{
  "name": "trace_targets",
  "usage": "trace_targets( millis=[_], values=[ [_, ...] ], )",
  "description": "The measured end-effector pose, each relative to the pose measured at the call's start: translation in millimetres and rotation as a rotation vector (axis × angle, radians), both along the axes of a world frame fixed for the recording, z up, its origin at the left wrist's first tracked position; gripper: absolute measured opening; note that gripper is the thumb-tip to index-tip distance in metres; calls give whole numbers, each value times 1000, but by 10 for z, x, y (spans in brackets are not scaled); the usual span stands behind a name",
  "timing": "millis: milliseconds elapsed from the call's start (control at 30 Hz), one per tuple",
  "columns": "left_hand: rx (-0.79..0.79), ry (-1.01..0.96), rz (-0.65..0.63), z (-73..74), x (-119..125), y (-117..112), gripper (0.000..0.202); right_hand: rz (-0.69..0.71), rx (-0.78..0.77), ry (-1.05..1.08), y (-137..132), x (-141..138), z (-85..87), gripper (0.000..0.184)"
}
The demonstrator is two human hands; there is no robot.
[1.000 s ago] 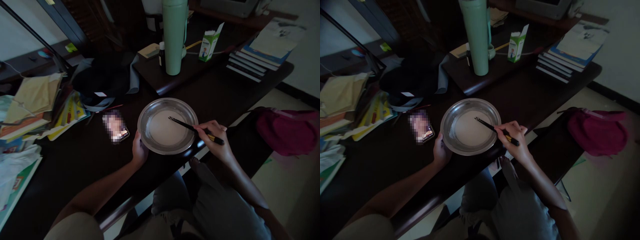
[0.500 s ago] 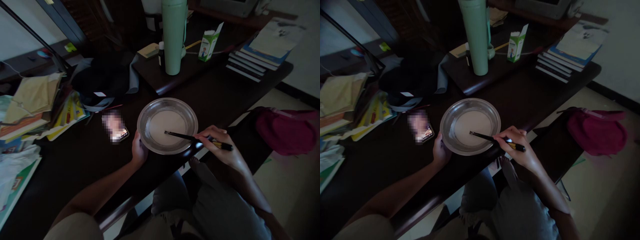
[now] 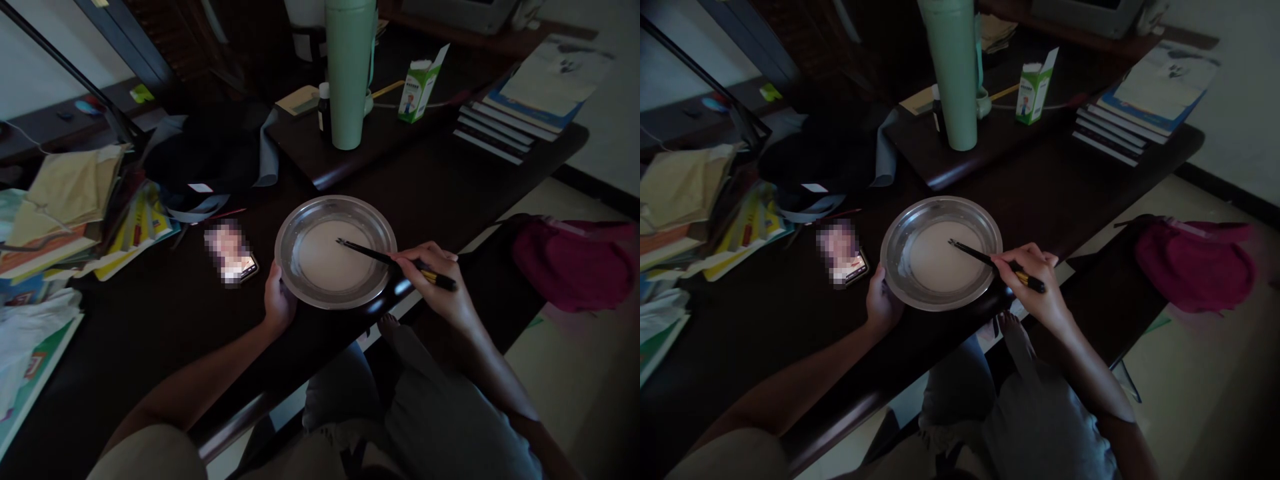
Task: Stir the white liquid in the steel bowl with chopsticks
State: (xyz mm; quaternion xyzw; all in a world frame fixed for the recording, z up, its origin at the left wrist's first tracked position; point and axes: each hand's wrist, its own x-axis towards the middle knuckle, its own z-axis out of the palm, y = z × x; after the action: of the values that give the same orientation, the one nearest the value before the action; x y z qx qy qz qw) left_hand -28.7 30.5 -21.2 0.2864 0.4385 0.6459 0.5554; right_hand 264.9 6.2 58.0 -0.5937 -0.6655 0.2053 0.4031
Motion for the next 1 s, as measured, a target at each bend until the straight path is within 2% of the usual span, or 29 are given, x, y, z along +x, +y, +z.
trace_targets(
  millis=[100,233,333,433,733,833,1000],
  values=[
    [1,8,1,-19,-24,13,39,-9,-31,-4,-72,101,98,25],
    [6,22,2,-26,-45,28,37,97,-99,58,-142,163,204,26],
    [8,16,-3,-26,-45,31,38,165,-115,78,-139,125,214,26],
    [2,5,-6,-23,-30,25,36,194,-110,80,-90,36,154,28],
    [-7,-9,1,7,20,8,39,109,-22,-12,111,-153,-124,26],
    [-9,-16,-7,-2,6,7,38,54,15,12,116,-140,-123,26],
    [-1,-7,2,-34,-22,18,39,-29,49,-10,33,-32,-7,23]
  ],
)
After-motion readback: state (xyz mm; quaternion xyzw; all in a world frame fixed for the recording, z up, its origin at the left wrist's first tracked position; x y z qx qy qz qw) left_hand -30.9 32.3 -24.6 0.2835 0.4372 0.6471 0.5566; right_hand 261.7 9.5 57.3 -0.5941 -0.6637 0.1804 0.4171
